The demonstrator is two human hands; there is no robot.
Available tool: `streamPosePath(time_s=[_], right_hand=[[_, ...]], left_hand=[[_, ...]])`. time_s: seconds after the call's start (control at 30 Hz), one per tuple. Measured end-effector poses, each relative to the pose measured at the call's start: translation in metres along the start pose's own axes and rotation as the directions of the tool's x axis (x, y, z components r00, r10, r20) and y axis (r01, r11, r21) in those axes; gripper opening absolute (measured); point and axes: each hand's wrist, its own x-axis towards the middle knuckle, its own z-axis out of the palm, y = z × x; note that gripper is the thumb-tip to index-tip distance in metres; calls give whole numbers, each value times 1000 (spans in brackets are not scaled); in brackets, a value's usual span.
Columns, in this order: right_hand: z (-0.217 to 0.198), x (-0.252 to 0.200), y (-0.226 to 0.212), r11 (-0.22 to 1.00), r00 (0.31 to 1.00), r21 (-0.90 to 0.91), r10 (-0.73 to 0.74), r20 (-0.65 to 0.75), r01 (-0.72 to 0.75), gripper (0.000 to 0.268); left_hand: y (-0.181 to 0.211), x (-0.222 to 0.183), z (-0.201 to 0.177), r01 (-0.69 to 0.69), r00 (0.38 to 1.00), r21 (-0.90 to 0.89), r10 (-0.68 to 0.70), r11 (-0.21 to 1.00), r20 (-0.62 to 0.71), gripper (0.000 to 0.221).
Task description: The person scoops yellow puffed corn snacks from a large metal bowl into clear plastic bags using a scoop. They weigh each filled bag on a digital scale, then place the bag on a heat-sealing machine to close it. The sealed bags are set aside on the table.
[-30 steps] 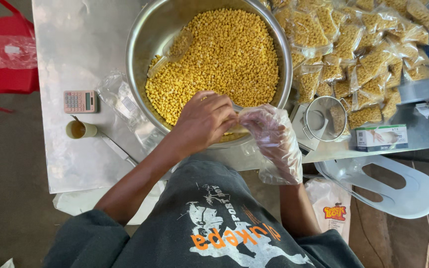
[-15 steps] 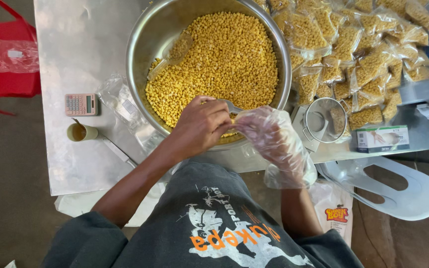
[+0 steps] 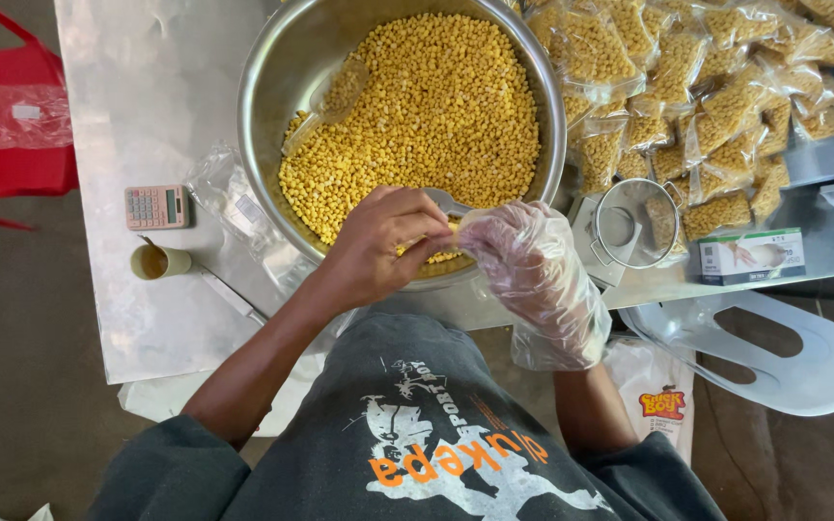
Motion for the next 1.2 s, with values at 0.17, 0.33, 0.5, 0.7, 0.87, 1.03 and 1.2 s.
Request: streamPosePath(time_s=[0.17,0.33,0.5,0.7,0.87,1.03,1.2], right_hand=[[-5,-5,11,1000,999,-1,17,-37,-17,15],[-6,-18,19,1000,998,-2,31,-45,-31,18],[5,-25,29,997,996,66,45,-73,-40,20],[16,-37,41,974,993,214,90,-76,-72,24],[43,-59,66,819,939,502,341,-36,-278,53],[130,-92,95,15,712,779,415,566,-627,81],[200,-126,144,-154,581,707,464,669,-691,78]], left_hand=[[6,-5,-5,75,994,-98,-82,992,-66,13],[7,-6,-3,180,980,-273,-198,945,-37,11],[5,0,-6,260,956,-116,-239,959,171,13],[0,-4,2,206,976,-156,-192,966,101,11],[-13,-10,23,355,922,-405,-387,843,2,5],[-68,-28,73,433,777,-617,-619,657,-113,16],[-164,-90,134,643,662,-324,-716,694,-221,39]])
